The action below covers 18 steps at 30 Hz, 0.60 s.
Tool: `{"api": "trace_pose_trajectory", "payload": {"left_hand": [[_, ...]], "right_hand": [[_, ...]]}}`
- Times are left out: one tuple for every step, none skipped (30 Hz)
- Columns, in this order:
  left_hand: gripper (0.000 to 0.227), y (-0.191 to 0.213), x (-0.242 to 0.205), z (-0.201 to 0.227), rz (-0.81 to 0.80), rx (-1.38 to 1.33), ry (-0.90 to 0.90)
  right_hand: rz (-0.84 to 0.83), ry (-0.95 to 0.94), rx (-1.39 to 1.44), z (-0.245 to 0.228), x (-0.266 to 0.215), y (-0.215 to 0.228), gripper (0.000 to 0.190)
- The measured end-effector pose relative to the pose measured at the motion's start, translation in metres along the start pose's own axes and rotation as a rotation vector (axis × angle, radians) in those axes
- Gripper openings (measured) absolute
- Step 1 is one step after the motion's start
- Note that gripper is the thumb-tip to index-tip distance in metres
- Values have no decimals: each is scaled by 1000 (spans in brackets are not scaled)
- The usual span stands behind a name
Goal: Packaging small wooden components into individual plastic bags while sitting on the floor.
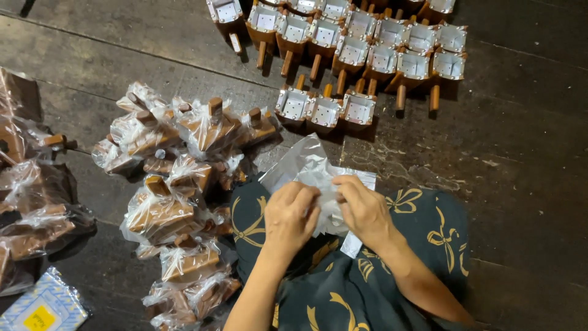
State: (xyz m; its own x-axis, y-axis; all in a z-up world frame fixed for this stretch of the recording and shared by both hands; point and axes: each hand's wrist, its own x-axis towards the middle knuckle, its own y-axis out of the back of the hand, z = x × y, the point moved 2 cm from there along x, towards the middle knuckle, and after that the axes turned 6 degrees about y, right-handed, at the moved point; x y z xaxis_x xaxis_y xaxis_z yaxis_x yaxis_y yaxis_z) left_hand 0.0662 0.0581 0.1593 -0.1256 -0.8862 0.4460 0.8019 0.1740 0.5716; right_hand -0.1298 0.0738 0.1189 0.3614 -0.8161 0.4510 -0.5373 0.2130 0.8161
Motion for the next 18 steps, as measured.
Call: {"api": "trace_pose_trajectory", "payload": {"left_hand": [[19, -1, -4, -12, -1, 1, -5], [21, -2, -8, -24, 23, 78, 31], [24, -4, -10, -37, 47, 152, 62], [24, 3, -9, -39, 47, 150, 51], [27, 10, -8, -41, 75, 185, 73], [31, 17, -6, -43, 103, 219, 96], [31, 17, -4, -44, 99, 214, 89], [25, 17, -3, -46, 126, 197, 83], [21, 17, -3, -47, 156, 183, 79], [21, 18, -6, -44, 155, 180, 75], [23, 16, -6, -43, 16, 188, 97], [28, 15, -6, -43, -123, 197, 118], [28, 12, -13, -41, -114, 199, 112], [25, 8, -20, -40, -215, 126, 136], [23, 4, -28, -40, -317, 53, 159], [23, 1, -36, -37, -308, 55, 152], [20, -3, -43, -35, -332, -49, 164], [18, -8, -50, -34, -356, -154, 174]], "right_hand": [[5, -1, -1, 6, -4, 0, 10], [27, -24, -44, 13, -8, 1, 13], [52, -48, -93, 21, -13, 3, 16], [61, -51, -98, 25, -14, 6, 16], [76, -92, -135, 31, -16, 10, 18], [91, -133, -172, 37, -18, 14, 20], [95, -139, -178, 34, -14, 24, 20], [116, -178, -156, 32, -11, 34, 17], [137, -213, -131, 30, -6, 44, 15], [140, -215, -135, 31, -4, 52, 15], [25, -254, 128, 35, 2, 56, 12], [-93, -288, 390, 38, 8, 61, 28], [-87, -279, 387, 55, 16, 53, 28], [-121, -412, 336, 74, 22, 45, 24], [-154, -546, 283, 92, 28, 37, 21], [-147, -537, 281, 119, 25, 15, 21], [-185, -471, 41, 148, 28, -6, 36], [-218, -402, -199, 176, 33, -29, 52]]}}
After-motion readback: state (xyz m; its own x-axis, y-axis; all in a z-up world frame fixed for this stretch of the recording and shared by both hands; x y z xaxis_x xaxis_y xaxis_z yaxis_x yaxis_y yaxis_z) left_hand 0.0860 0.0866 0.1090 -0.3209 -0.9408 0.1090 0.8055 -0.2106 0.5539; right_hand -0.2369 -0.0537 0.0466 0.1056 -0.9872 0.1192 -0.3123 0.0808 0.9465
